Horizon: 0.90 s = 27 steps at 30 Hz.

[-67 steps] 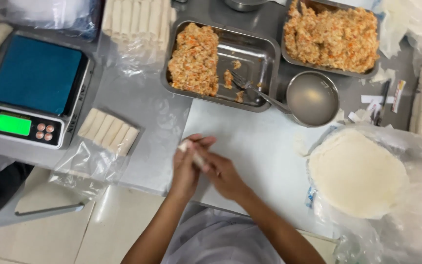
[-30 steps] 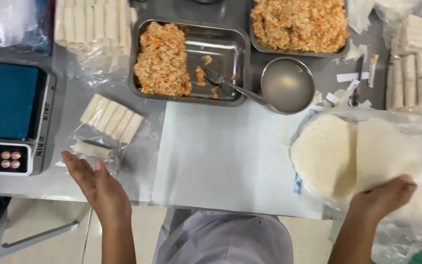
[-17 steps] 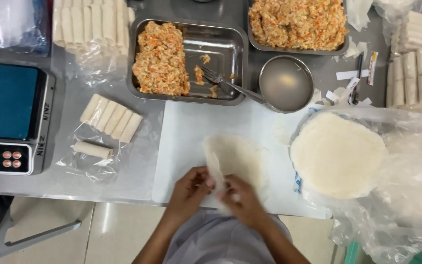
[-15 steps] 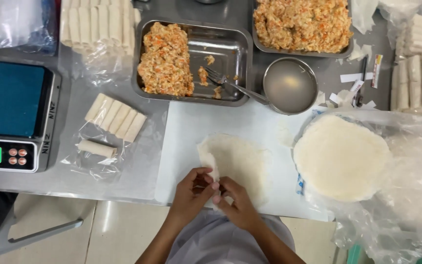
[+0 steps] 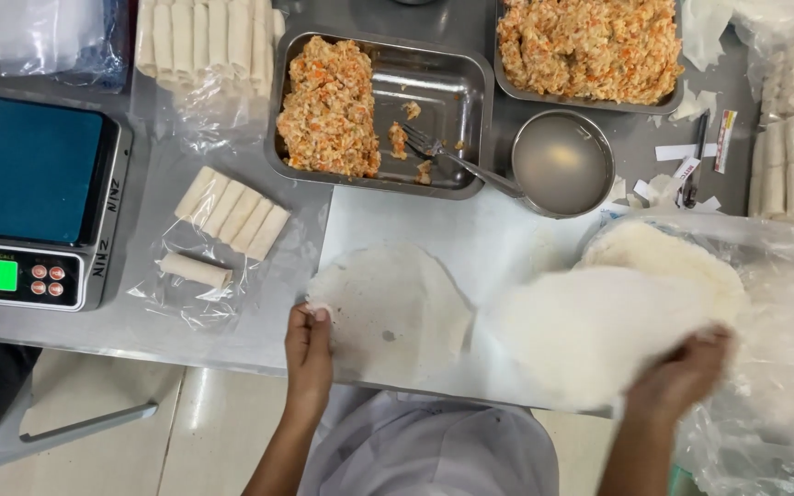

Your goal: Rolling spring rolls with vegetable filling and packaging them into plastic bags for weighing.

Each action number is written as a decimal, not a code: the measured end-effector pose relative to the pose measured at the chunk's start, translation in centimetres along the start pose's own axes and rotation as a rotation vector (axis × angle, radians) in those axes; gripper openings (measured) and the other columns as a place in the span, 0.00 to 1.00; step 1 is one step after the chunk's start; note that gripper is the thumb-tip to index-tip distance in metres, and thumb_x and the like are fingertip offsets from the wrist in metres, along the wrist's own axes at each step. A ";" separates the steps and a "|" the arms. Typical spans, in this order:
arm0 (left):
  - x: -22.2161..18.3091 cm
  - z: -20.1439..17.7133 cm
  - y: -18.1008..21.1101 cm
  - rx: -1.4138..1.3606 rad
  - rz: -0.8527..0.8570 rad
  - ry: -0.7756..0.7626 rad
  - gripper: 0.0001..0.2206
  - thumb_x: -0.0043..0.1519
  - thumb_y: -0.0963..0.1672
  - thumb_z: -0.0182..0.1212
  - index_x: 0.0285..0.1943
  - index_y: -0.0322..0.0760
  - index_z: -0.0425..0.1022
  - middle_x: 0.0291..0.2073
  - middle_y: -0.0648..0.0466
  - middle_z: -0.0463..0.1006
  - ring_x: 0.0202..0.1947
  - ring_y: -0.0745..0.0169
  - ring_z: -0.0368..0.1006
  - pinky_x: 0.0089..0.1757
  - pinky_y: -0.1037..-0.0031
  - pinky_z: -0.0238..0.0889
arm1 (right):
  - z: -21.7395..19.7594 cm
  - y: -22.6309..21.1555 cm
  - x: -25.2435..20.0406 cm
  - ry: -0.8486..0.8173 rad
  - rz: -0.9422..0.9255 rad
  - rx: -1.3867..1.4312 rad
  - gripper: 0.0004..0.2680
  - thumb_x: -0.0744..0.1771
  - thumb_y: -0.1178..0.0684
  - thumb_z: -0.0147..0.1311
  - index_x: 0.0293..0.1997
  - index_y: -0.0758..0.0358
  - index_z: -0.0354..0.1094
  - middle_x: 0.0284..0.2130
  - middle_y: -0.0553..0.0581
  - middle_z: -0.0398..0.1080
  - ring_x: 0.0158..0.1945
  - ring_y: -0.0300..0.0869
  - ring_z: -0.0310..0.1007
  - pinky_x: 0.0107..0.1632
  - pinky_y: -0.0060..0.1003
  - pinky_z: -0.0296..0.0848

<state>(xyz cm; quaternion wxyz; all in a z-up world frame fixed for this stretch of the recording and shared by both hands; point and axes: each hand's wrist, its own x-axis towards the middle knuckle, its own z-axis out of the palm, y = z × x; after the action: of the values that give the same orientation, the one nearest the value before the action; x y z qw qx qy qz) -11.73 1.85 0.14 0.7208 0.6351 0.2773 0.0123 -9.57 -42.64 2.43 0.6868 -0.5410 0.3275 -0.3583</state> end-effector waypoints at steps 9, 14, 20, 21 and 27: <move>-3.4 1.7 11.0 0.321 0.302 -1.109 0.11 0.68 0.44 0.55 0.53 0.35 0.80 0.34 0.57 0.82 0.30 0.70 0.73 0.32 0.76 0.65 | 3.6 -1.7 -8.5 -1.021 -0.433 -0.772 0.51 0.50 0.39 0.72 0.77 0.64 0.39 0.78 0.66 0.31 0.81 0.57 0.28 0.78 0.58 0.29; -1.6 2.2 18.0 0.339 0.587 -1.115 0.08 0.67 0.42 0.61 0.53 0.41 0.77 0.34 0.55 0.81 0.28 0.66 0.74 0.34 0.77 0.66 | 8.4 -4.4 -15.3 -1.525 -0.168 -0.499 0.13 0.65 0.41 0.60 0.39 0.61 0.73 0.34 0.54 0.72 0.40 0.45 0.70 0.43 0.44 0.68; 6.1 5.5 11.2 0.760 0.822 -0.535 0.12 0.64 0.41 0.62 0.55 0.40 0.80 0.35 0.49 0.78 0.36 0.51 0.74 0.39 0.63 0.65 | 12.2 0.9 -13.6 -1.101 -0.214 -0.798 0.17 0.63 0.52 0.66 0.56 0.63 0.71 0.32 0.65 0.75 0.32 0.52 0.77 0.36 0.43 0.75; 7.6 6.0 8.3 0.970 0.944 -0.390 0.13 0.66 0.45 0.62 0.58 0.45 0.78 0.44 0.55 0.75 0.48 0.54 0.72 0.48 0.62 0.62 | 13.7 -0.1 -13.7 -1.053 -0.355 -0.993 0.23 0.64 0.51 0.65 0.66 0.67 0.66 0.49 0.75 0.73 0.51 0.64 0.77 0.52 0.53 0.78; 0.8 6.9 1.8 1.139 0.965 -0.544 0.34 0.65 0.56 0.58 0.75 0.35 0.60 0.75 0.36 0.55 0.75 0.35 0.48 0.67 0.39 0.36 | 16.1 0.8 -4.7 -0.742 -1.169 -1.117 0.26 0.69 0.34 0.53 0.71 0.61 0.61 0.67 0.77 0.49 0.66 0.73 0.49 0.61 0.69 0.52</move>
<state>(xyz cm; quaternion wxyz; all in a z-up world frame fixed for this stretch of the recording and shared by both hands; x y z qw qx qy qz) -7.55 -3.80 1.74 0.2426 0.9369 -0.2508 0.0238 1.52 -30.35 5.18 0.0921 -0.9589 -0.1176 -0.2410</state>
